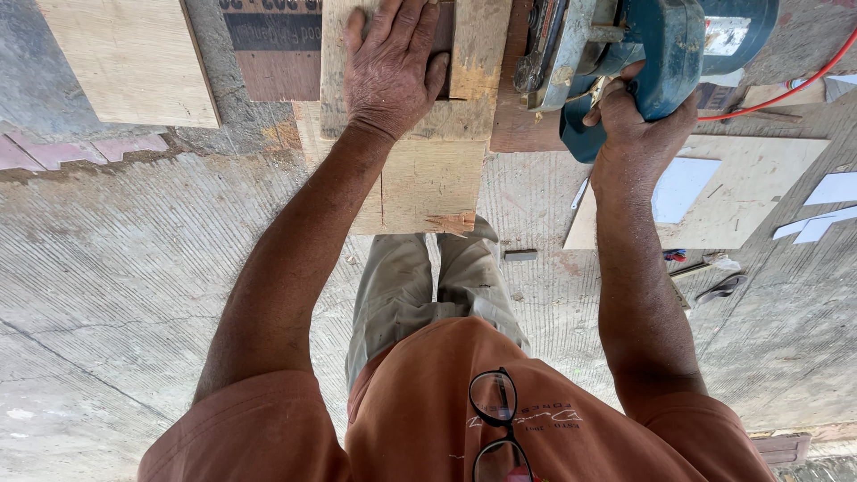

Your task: The person marks a line on a piece of plywood using a pencil and a square, then uses a circular saw to cut along the marked line. The person handles the wood and saw with both hands, completing the cut and setting the saw aside.

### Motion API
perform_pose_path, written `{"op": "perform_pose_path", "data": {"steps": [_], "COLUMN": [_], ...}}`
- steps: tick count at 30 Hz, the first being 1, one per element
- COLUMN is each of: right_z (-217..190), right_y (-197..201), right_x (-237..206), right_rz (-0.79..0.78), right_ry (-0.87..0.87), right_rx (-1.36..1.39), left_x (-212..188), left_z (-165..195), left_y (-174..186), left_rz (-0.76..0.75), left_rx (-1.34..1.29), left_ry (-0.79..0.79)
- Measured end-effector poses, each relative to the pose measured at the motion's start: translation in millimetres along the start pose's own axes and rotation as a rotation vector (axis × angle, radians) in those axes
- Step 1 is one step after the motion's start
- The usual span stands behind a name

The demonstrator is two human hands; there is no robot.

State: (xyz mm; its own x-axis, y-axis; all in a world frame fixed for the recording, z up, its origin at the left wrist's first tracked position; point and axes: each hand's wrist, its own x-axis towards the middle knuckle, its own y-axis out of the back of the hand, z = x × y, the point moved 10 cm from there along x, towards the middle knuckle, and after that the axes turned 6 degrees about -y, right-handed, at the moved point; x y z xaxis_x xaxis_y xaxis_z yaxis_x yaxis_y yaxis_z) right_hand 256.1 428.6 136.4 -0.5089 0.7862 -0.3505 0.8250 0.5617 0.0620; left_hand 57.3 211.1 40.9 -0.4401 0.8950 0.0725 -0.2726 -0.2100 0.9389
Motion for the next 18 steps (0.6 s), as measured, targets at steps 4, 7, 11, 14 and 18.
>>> {"op": "perform_pose_path", "data": {"steps": [4, 7, 11, 14, 18], "right_z": [1, 2, 2, 1, 1], "right_y": [0, 2, 1, 1, 0], "right_x": [2, 4, 8, 10, 12], "right_rz": [-0.01, -0.013, -0.042, -0.05, -0.058], "right_ry": [0.006, 0.011, 0.033, 0.059, 0.054], "right_rx": [-0.019, -0.027, -0.002, -0.005, -0.029], "left_x": [0, 0, 0, 1, 1], "left_z": [-1, -1, -2, -2, -1], "left_y": [-3, -4, -5, -5, -3], "left_rz": [-0.028, -0.028, -0.034, -0.032, -0.013], "left_rx": [-0.007, -0.001, -0.019, -0.002, 0.003], "left_ry": [0.012, 0.014, 0.026, 0.026, 0.025]}}
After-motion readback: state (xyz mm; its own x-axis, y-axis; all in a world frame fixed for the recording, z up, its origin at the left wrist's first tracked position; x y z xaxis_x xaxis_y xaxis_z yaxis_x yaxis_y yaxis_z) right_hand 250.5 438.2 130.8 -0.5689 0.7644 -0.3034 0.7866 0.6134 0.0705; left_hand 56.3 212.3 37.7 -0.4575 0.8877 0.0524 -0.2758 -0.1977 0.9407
